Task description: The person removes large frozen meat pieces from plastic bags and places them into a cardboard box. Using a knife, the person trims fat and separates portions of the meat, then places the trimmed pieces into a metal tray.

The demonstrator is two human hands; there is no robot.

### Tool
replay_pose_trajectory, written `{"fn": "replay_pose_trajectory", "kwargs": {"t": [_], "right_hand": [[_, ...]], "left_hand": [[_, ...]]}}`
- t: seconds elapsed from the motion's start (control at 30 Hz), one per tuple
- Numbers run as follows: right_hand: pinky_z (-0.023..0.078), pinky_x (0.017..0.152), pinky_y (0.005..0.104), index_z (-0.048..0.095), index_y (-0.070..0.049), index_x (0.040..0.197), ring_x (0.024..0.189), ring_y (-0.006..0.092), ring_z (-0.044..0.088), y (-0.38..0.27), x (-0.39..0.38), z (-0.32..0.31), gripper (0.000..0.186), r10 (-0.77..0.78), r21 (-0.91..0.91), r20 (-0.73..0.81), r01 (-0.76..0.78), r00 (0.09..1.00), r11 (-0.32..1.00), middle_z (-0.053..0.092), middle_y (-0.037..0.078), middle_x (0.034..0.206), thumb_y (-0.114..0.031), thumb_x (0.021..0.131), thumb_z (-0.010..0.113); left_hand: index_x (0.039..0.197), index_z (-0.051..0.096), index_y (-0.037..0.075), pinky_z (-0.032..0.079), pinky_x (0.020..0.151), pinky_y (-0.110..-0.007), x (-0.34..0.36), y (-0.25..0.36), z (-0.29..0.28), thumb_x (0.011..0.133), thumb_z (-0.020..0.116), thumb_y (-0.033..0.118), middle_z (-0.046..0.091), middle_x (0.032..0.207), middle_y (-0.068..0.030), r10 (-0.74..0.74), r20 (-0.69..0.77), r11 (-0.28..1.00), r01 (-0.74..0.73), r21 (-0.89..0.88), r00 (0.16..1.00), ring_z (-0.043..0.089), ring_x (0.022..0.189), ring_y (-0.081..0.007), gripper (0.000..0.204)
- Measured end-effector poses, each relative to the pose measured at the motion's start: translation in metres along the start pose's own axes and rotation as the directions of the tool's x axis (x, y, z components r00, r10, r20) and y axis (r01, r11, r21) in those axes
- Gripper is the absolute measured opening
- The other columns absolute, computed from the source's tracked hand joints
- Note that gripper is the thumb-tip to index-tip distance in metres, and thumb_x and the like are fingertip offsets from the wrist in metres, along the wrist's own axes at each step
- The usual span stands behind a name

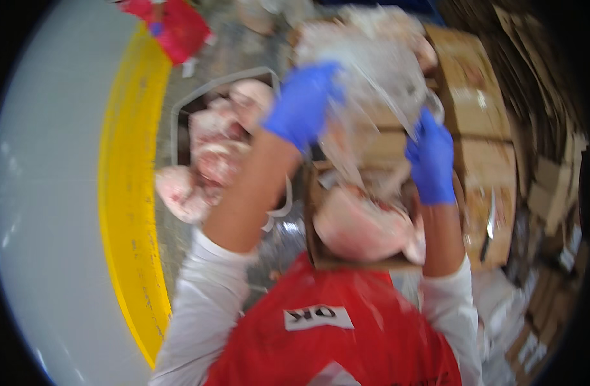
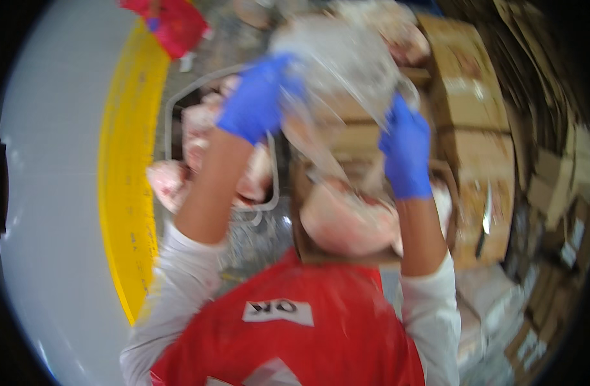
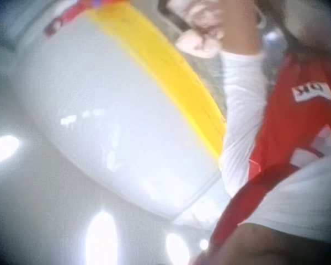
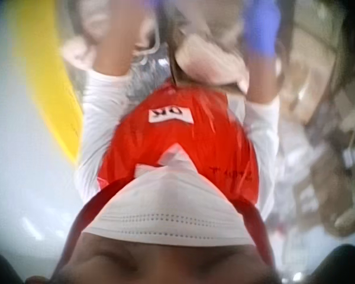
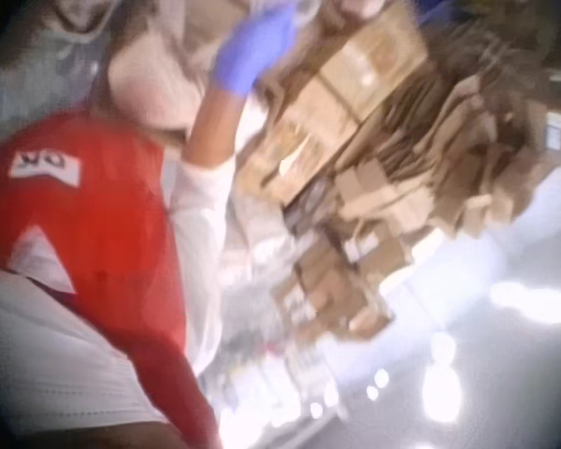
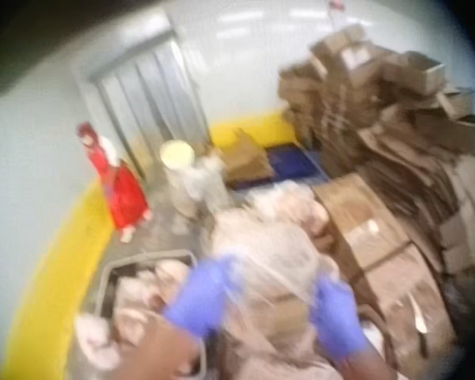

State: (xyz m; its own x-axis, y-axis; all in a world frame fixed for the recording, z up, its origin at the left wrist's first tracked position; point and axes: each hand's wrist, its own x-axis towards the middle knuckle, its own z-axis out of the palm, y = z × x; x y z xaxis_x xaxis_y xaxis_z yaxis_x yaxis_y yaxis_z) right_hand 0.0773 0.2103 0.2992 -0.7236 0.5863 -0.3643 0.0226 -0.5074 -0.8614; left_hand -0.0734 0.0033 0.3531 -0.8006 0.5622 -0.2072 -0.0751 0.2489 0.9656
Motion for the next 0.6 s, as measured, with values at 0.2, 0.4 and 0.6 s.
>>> {"fn": "replay_pose_trajectory", "kwargs": {"t": [0.2, 0.4, 0.6], "right_hand": [[0.023, 0.045, 0.0269, 0.052, -0.016, 0.079, 0.045, 0.0076, 0.028, -0.035, -0.067, -0.037, 0.03, 0.22, 0.096, -0.061, -0.213, 0.974, 0.972, 0.033, -0.006, 0.058, -0.03, 0.104, 0.064], [0.028, 0.047, 0.0266, 0.061, -0.009, 0.083, 0.046, 0.0082, 0.034, -0.01, -0.046, -0.074, 0.027, 0.078, 0.017, -0.138, -0.076, 0.987, 0.997, 0.042, -0.005, 0.061, -0.028, 0.1, 0.068], [0.048, 0.067, 0.0282, 0.067, 0.003, 0.118, 0.072, 0.0128, 0.058, 0.03, -0.004, -0.121, 0.04, -0.139, -0.415, -0.089, 0.09, 0.986, 0.906, 0.064, 0.004, 0.084, -0.03, 0.096, 0.074]], "left_hand": [[0.137, 0.055, -0.002, 0.055, 0.092, -0.035, -0.017, -0.041, 0.025, 0.096, 0.071, 0.04, 0.067, 0.116, -0.0118, 0.262, 0.205, 0.944, -0.294, 0.148, 0.943, 0.066, 0.103, -0.0257, 0.061], [0.158, 0.039, 0.007, 0.045, 0.111, -0.053, -0.082, -0.246, 0.054, 0.078, 0.079, 0.062, 0.056, 0.143, -0.0263, -0.106, 0.506, 0.393, -0.432, 0.812, 0.856, 0.058, 0.129, -0.0446, 0.105], [0.122, 0.067, 0.009, 0.053, 0.095, -0.056, -0.082, -0.336, 0.055, 0.088, 0.069, 0.035, 0.069, 0.122, -0.0245, -0.259, 0.324, 0.345, -0.226, 0.911, 0.91, 0.065, 0.116, -0.044, 0.043]]}}
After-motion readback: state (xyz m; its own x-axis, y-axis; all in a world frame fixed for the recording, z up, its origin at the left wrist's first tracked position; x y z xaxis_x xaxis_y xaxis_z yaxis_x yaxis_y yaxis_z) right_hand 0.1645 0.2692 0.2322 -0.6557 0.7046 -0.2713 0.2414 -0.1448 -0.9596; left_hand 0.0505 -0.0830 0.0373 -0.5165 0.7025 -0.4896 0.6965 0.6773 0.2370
